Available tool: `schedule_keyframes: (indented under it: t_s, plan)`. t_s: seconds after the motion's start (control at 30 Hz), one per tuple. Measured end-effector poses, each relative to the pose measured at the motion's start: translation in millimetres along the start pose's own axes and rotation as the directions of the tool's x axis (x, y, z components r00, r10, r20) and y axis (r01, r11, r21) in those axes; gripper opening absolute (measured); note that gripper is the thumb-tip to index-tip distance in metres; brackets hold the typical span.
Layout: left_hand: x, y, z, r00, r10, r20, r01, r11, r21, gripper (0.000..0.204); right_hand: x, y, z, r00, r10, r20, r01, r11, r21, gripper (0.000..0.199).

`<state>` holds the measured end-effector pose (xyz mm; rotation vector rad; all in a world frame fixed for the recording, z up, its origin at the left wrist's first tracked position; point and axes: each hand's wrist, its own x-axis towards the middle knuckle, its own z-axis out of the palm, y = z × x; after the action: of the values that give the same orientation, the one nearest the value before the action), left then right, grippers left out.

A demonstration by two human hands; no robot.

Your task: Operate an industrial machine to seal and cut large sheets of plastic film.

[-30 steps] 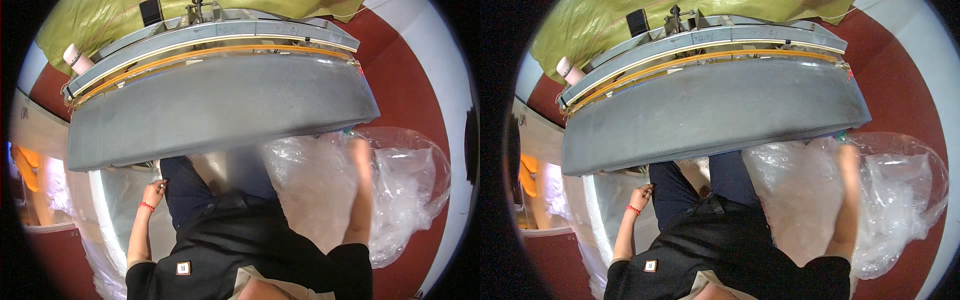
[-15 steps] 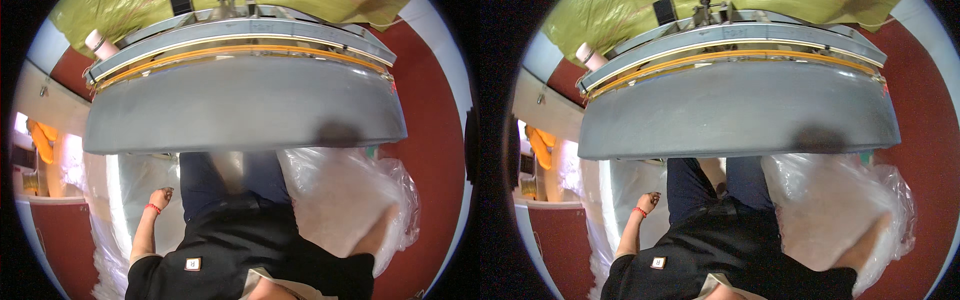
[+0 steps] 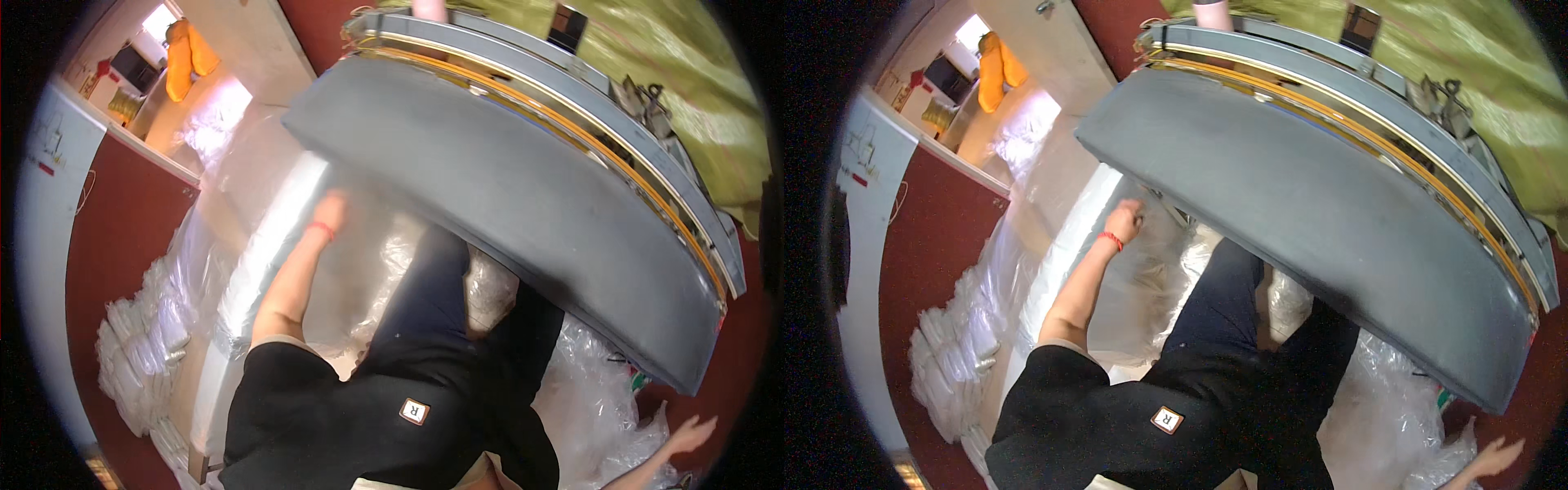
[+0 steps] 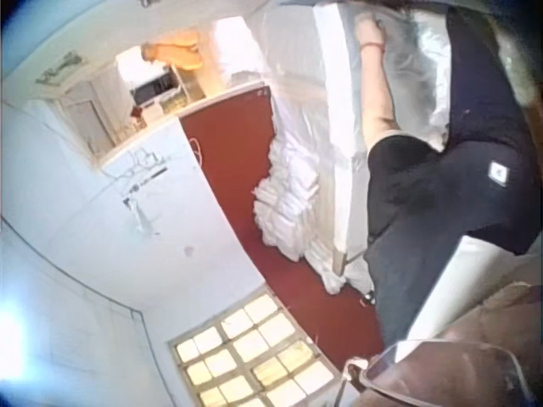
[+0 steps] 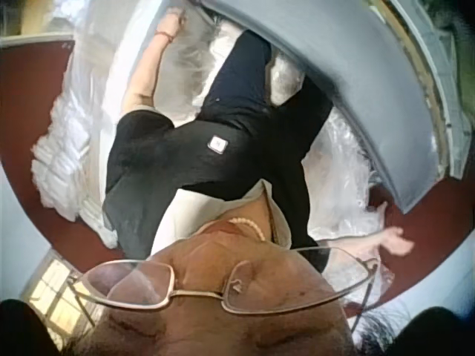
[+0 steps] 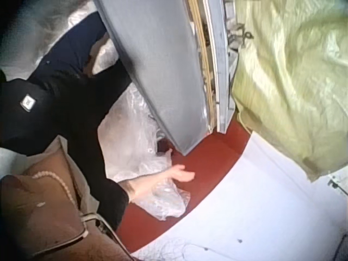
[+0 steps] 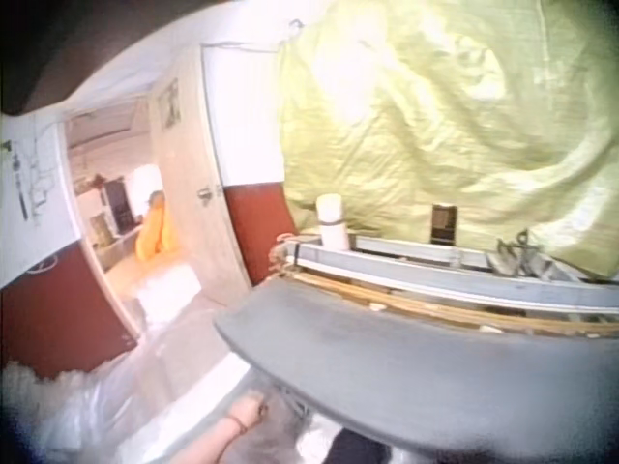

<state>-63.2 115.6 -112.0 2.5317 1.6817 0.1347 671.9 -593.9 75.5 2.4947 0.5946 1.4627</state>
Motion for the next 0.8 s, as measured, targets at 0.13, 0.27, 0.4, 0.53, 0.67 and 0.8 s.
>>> schedule_keyframes:
  t_s: [0.13, 0.27, 0.4, 0.53, 0.67, 0.8]
  plan:
    - [-4.9, -112.7, 8.0, 0.923, -0.163, -0.349, 0.132, 0.985, -0.112, 0.019, 60.0, -200.6, -62.2, 0.956, -0.287, -0.052, 0.281, 0.86, 0.426, 0.044]
    - [-46.7, -130.4, -14.8, 0.849, -0.512, -0.131, 0.513, 0.858, -0.034, 0.015, 91.1, -291.1, -104.7, 0.918, -0.377, -0.123, 0.378, 0.74, 0.557, 0.041]
    - [-95.7, -148.6, -15.2, 0.884, -0.396, -0.25, 0.422, 0.905, 0.058, 0.012, 99.2, -341.1, -131.1, 0.901, -0.421, -0.102, 0.379, 0.654, 0.655, 0.038]
    - [-141.2, -108.6, -51.1, 0.81, -0.48, -0.338, 0.294, 0.83, -0.474, 0.003, 96.9, -403.9, -176.8, 0.883, -0.446, -0.147, 0.355, 0.429, 0.831, 0.027]
    - [-134.6, 47.3, -76.5, 0.956, -0.014, -0.294, -0.155, 0.826, -0.543, 0.006, 70.0, -456.2, -241.2, 0.826, -0.543, -0.147, 0.193, 0.027, 0.981, 0.02]
    - [-122.7, 161.5, -147.3, 0.798, 0.493, -0.346, -0.602, 0.64, -0.478, 0.008, 36.0, -513.4, -309.0, 0.576, -0.796, -0.184, -0.234, -0.376, 0.897, 0.042]
